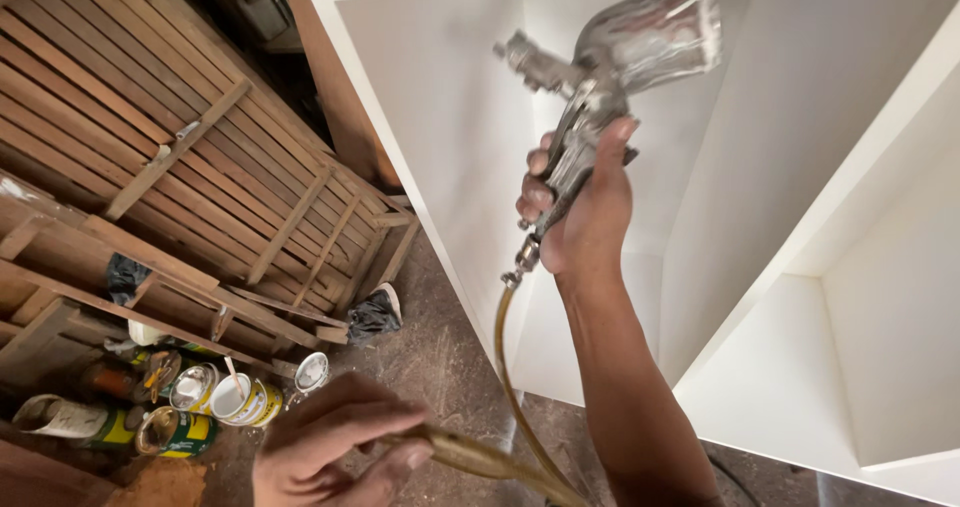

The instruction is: The person uses a spray gun to apply white paint to the interior and exterior of a wooden cabinet and then stirs paint in a bucket using a wooden stick.

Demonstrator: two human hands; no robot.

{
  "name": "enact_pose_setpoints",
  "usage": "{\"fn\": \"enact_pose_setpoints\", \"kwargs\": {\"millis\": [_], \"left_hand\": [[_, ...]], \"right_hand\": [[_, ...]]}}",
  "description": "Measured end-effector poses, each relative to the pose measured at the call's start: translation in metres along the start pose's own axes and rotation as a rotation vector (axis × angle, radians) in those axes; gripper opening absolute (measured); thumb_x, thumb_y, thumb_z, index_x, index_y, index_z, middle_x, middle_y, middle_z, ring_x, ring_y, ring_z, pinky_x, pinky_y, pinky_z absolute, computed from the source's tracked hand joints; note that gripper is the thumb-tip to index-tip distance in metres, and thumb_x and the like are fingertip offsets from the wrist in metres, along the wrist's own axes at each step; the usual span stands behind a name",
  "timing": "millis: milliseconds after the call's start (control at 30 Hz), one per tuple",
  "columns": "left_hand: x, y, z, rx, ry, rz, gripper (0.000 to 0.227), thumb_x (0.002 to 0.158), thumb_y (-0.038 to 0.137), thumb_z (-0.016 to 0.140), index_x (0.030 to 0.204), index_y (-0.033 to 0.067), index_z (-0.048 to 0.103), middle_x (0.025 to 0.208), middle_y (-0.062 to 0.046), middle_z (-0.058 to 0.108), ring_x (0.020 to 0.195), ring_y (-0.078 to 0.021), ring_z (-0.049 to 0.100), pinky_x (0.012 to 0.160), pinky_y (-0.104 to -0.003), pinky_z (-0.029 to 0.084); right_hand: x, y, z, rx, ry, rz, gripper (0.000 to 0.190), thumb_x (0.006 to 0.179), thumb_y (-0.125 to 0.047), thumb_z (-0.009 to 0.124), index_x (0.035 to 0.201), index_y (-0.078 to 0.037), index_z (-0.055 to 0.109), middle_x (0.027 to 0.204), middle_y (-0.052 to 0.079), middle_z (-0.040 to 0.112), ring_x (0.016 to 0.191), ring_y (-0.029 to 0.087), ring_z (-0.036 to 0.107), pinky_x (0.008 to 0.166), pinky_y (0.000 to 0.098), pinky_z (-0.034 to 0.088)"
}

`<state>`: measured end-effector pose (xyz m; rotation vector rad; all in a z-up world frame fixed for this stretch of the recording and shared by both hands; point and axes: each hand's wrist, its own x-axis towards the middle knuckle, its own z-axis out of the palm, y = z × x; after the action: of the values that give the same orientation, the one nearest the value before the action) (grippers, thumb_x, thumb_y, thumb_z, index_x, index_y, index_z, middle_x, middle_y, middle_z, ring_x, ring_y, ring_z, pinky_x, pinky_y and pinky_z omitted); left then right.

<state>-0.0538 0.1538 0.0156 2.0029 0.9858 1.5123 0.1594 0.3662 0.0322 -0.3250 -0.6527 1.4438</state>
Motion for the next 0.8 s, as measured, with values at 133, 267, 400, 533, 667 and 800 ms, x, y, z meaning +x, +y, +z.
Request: {"fn": "enact_pose_setpoints", "kwargs": {"millis": [133,267,400,533,667,800], "left_hand": [[-0.004,-0.020,0.019,0.086,-0.009,-0.210,0.017,0.079,0.004,0.082,0.097,0.0061,0.081,0.081,-0.008,0.078,0.055,-0.0091,0.071,0.035,-0.019,0.047],[-0.015,-0.043,0.046,0.126,-0.134,-0.270,0.008,0.085,0.006,0.081,0.092,0.0049,0.081,0.078,-0.007,0.075,0.057,-0.0100,0.068,0.039,-0.021,0.049],[-0.026,-0.056,0.068,0.196,-0.250,-0.442,0.010,0.081,0.010,0.083,0.089,0.0036,0.082,0.077,-0.008,0.075,0.055,-0.0127,0.069,0.037,-0.025,0.052],[-0.040,-0.071,0.082,0.249,-0.279,-0.293,0.011,0.083,0.010,0.083,0.091,0.0039,0.079,0.080,-0.008,0.073,0.066,-0.0129,0.072,0.048,-0.025,0.061],[-0.053,-0.082,0.093,0.317,-0.357,-0.355,0.013,0.080,0.013,0.085,0.088,0.0043,0.079,0.077,-0.008,0.073,0.060,-0.0150,0.070,0.044,-0.029,0.059],[-0.061,-0.079,0.096,0.288,-0.289,-0.103,0.012,0.089,0.016,0.085,0.091,0.0069,0.077,0.081,-0.005,0.074,0.066,-0.0126,0.071,0.050,-0.026,0.059]], "right_hand": [[-0.029,0.041,-0.056,-0.300,0.125,0.086,0.066,0.095,-0.070,0.048,0.095,-0.005,0.059,0.071,0.003,0.061,0.048,0.009,0.054,0.041,0.0266,0.047],[-0.058,0.093,-0.131,-0.425,0.341,0.292,0.061,0.094,-0.065,0.054,0.087,-0.005,0.059,0.064,0.003,0.060,0.041,0.009,0.050,0.034,0.0277,0.042],[-0.092,0.137,-0.200,-0.498,0.399,0.374,0.059,0.097,-0.063,0.050,0.083,-0.006,0.058,0.060,0.000,0.053,0.040,0.007,0.043,0.033,0.0261,0.033],[-0.110,0.177,-0.263,-0.577,0.493,0.494,0.054,0.100,-0.058,0.049,0.080,-0.008,0.055,0.060,-0.001,0.051,0.041,0.007,0.040,0.034,0.0261,0.029],[-0.118,0.212,-0.303,-0.733,0.554,0.585,0.054,0.101,-0.057,0.050,0.077,-0.009,0.049,0.059,0.000,0.048,0.041,0.009,0.042,0.035,0.0268,0.032],[-0.107,0.228,-0.303,-0.678,0.621,0.637,0.051,0.100,-0.056,0.050,0.078,-0.010,0.049,0.058,0.000,0.047,0.039,0.010,0.040,0.033,0.0293,0.030]]}}
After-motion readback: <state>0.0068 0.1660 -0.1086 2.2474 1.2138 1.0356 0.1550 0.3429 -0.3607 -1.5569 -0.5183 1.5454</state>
